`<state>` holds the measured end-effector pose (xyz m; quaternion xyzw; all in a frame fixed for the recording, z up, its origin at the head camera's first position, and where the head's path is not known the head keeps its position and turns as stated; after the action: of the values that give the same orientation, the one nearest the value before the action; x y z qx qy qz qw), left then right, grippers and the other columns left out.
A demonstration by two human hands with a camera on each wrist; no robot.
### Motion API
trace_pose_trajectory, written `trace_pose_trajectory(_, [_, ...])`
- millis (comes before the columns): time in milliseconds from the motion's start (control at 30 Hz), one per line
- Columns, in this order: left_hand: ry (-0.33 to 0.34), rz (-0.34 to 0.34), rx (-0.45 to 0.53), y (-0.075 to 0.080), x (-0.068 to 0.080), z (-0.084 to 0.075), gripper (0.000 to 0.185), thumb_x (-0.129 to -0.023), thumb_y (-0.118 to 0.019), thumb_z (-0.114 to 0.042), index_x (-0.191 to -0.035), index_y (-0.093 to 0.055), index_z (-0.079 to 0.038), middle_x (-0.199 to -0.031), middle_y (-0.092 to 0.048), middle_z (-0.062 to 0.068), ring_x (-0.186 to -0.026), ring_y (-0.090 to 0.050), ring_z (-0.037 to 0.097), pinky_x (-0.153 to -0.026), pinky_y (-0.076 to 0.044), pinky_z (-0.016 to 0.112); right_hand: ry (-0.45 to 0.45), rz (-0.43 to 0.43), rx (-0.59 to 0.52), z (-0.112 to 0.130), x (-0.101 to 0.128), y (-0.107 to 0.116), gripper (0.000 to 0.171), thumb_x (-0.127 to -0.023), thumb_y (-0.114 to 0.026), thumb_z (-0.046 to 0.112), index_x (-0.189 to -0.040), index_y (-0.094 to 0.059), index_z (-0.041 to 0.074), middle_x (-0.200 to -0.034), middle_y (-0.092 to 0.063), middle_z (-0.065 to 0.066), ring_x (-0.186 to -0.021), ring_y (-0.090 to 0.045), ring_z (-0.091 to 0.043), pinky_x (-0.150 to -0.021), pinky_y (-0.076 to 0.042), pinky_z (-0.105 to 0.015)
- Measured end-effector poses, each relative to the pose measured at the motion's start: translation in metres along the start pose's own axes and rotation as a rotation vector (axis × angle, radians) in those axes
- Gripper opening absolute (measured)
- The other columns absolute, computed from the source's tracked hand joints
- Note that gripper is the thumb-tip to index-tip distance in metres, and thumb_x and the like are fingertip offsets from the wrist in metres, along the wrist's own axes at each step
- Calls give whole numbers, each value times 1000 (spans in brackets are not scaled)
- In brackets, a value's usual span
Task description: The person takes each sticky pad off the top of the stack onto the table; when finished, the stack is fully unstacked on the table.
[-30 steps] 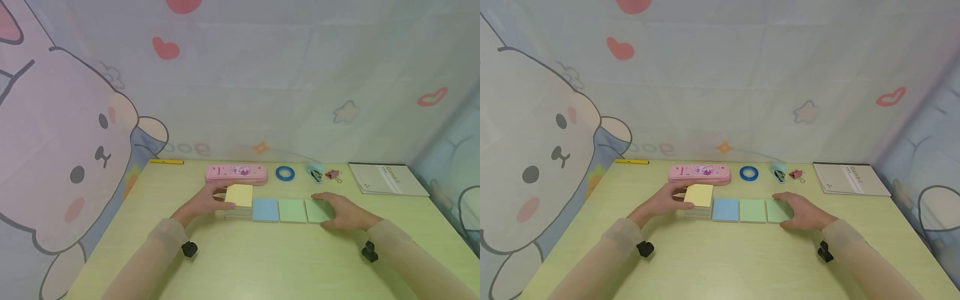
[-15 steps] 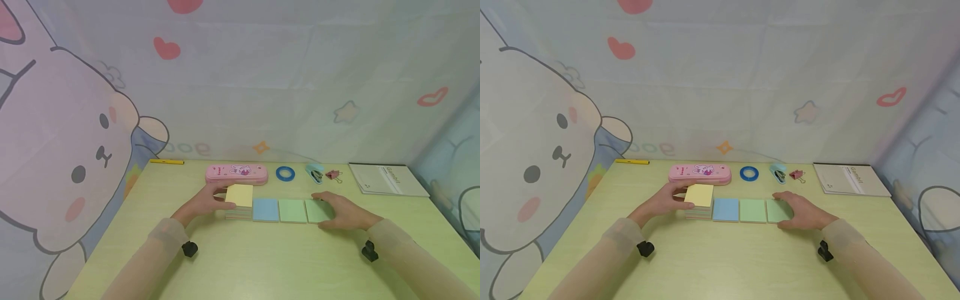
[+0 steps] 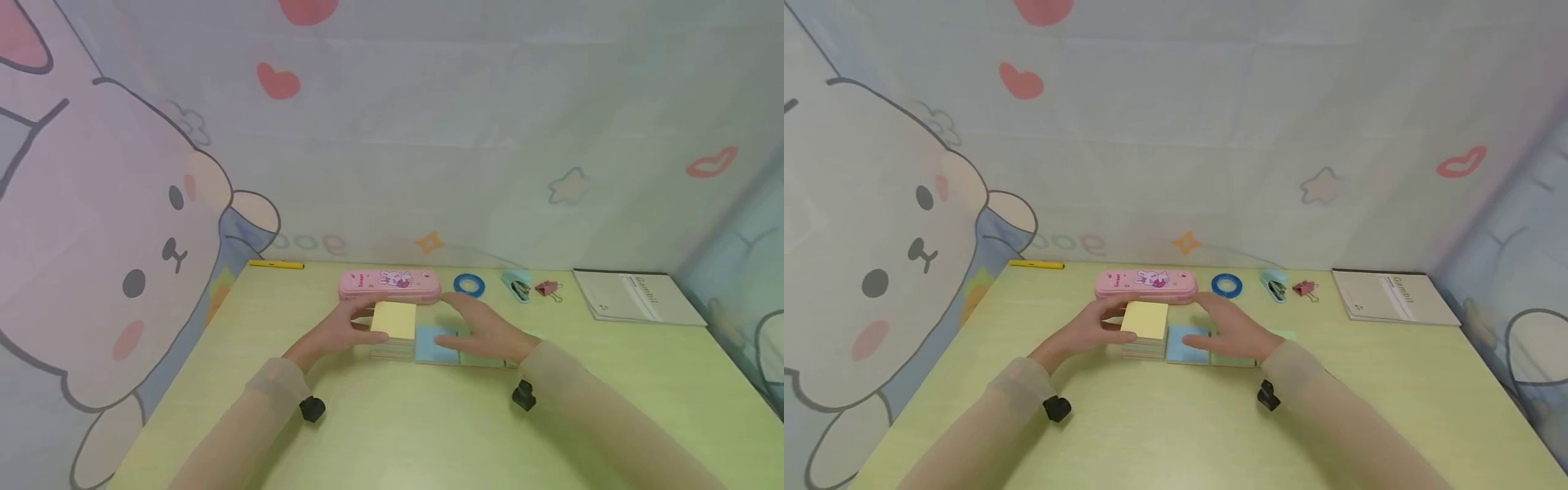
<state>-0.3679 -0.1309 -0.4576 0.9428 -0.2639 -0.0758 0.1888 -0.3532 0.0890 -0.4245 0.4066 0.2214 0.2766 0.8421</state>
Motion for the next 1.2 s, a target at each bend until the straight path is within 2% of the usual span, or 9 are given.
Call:
trace_pose_trajectory(100, [-16, 12, -4, -1, -1, 0, 85, -92, -85, -20, -163, -39, -26, -165, -41, 2, -147, -45, 37, -115, -48, 51, 68, 11, -33, 27, -23, -12, 78, -98, -74, 47, -160, -42, 12, -162, -46, -5, -151, -40, -27, -123, -35, -55])
trace_pose_trajectory(267, [-38, 23, -21, -3, -1, -2, 89, -93, -82, -14, -166, -31, -18, -165, -40, 12, -147, -44, 42, -114, -48, 55, 181, 24, -34, 59, -46, -27, 75, -97, -77, 41, -159, -45, 13, -160, -48, -4, -149, -42, -25, -123, -35, -53])
trace_pose_trajectory(400, [-25, 19, -30, -4, -1, -2, 90, -93, -82, -11, -167, -29, -16, -162, -43, 16, -148, -43, 43, -114, -48, 55, 179, 31, 20, 62, -51, -33, 76, -96, -78, 40, -159, -44, 13, -158, -51, -4, -144, -47, -22, -121, -40, -47])
trace_pose_trajectory(600, [-8, 7, -27, -3, -1, 0, 85, -90, -86, -16, -162, -40, -21, -161, -45, 8, -146, -46, 37, -115, -48, 52, 117, 39, 57, 48, -44, -29, 78, -94, -82, 37, -159, -45, 16, -153, -54, 0, -129, -53, -19, -111, -49, -44])
trace_pose_trajectory(700, [-15, 8, -30, -3, -2, 0, 78, -90, -86, -17, -158, -49, -21, -158, -50, 3, -145, -48, 35, -115, -48, 51, 81, 50, 48, 36, -34, -21, 82, -92, -84, 33, -161, -42, 19, -159, -49, -2, -137, -50, -22, -116, -45, -49])
trace_pose_trajectory(833, [-29, 16, -45, -6, -3, -1, 74, -90, -86, -19, -156, -52, -20, -158, -52, 0, -144, -49, 37, -114, -48, 53, -4, 46, 84, 8, -9, -4, 81, -91, -84, 34, -159, -45, 13, -159, -50, -8, -146, -46, -30, -120, -41, -54])
trace_pose_trajectory(967, [-23, 11, -58, -6, -2, 2, 77, -91, -86, -21, -158, -49, -17, -160, -49, 2, -144, -48, 40, -113, -49, 54, -73, 9, 134, -26, 28, 21, 77, -90, -84, 34, -152, -51, 3, -152, -56, -15, -140, -52, -36, -116, -44, -57])
trace_pose_trajectory(1100, [-6, 4, -57, -6, -2, 5, 78, -91, -86, -24, -159, -48, -17, -161, -48, 3, -144, -48, 38, -114, -49, 53, -105, -44, 165, -62, 67, 46, 75, -88, -85, 28, -150, -53, 2, -148, -58, -18, -134, -55, -38, -109, -48, -59])
trace_pose_trajectory(1200, [5, -1, -55, -5, -2, 5, 78, -90, -86, -24, -158, -49, -18, -161, -48, 1, -145, -48, 36, -114, -49, 52, -144, -71, 179, -86, 98, 62, 74, -88, -85, 25, -150, -52, 2, -149, -57, -20, -136, -53, -43, -109, -46, -63])
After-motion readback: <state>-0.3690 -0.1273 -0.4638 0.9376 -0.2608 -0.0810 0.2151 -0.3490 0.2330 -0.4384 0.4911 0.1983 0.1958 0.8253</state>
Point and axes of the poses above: each hand's wrist, its own x-axis away from the middle knuckle, its own y-axis out of the back of the hand, z = x × y, the point moved 10 cm from there along -x, towards the middle knuckle
